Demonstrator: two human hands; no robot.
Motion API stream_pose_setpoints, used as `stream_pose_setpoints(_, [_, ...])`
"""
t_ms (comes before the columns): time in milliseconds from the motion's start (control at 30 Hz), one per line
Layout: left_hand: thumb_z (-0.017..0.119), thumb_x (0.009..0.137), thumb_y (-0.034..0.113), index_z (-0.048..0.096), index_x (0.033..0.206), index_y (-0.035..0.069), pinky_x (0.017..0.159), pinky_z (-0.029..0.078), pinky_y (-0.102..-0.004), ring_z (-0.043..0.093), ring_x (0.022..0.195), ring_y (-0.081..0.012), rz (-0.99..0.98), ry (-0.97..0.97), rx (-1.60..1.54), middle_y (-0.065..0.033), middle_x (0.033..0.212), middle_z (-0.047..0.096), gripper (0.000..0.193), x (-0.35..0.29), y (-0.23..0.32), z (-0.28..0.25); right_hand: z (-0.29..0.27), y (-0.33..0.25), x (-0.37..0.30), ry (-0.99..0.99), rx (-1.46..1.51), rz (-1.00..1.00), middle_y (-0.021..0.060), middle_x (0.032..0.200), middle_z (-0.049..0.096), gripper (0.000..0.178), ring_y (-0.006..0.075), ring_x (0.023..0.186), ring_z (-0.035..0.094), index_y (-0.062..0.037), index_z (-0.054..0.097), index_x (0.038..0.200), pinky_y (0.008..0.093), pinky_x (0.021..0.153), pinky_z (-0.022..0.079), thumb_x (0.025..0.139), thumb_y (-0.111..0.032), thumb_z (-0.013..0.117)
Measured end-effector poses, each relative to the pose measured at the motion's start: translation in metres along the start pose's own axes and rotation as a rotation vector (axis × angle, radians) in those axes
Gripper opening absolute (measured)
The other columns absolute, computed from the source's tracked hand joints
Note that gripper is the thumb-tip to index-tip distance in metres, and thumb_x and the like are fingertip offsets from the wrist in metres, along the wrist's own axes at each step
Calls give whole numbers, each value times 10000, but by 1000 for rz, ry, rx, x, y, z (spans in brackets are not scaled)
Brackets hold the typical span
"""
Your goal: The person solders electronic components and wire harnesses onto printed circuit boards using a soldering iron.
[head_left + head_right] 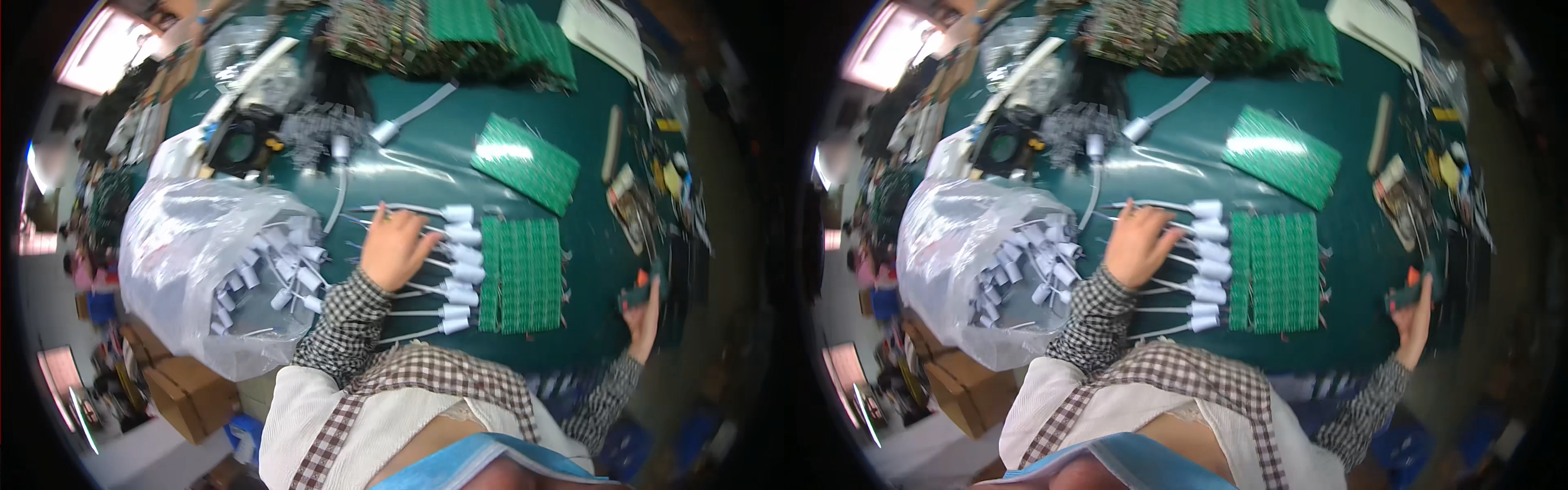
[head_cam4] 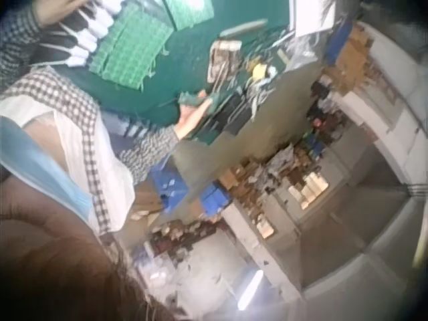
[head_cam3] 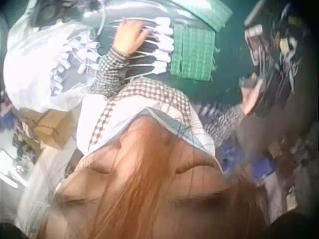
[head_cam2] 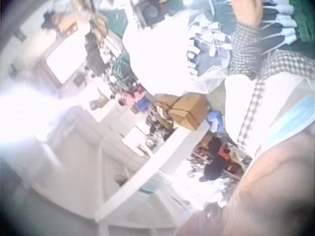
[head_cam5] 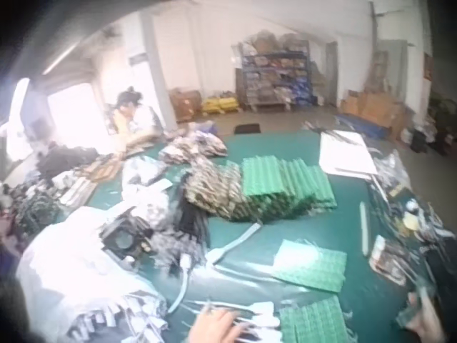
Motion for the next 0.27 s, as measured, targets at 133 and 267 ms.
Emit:
stream_pose_setpoints(133, [726,907,218,688,1013,33,711,507,-416,653,831,-342,-53,6,27,-152,876,657,217,-7,13,-21,0,-5,-6,163,-564,-75,-3,678,544,536,78,544,565,-8,661,927,233,492,483,930,-544,686])
stream_pose_setpoints(267, [732,914,227,682,1124,48,781,532,-409,687,913,-325,-114,-81,-63,-177,999,667,280,-18,11,-4,-11,20,-50,424,-968,-447,77,945,741,640,163,846,698,-104,700,1273,259,803,539,853,-584,750])
Point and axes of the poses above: each hand's wrist, its own x-axis towards the middle knuckle, its own z-axis out of the palm, y = z × x, the point moved 6 cm from there along x, towards the middle knuckle
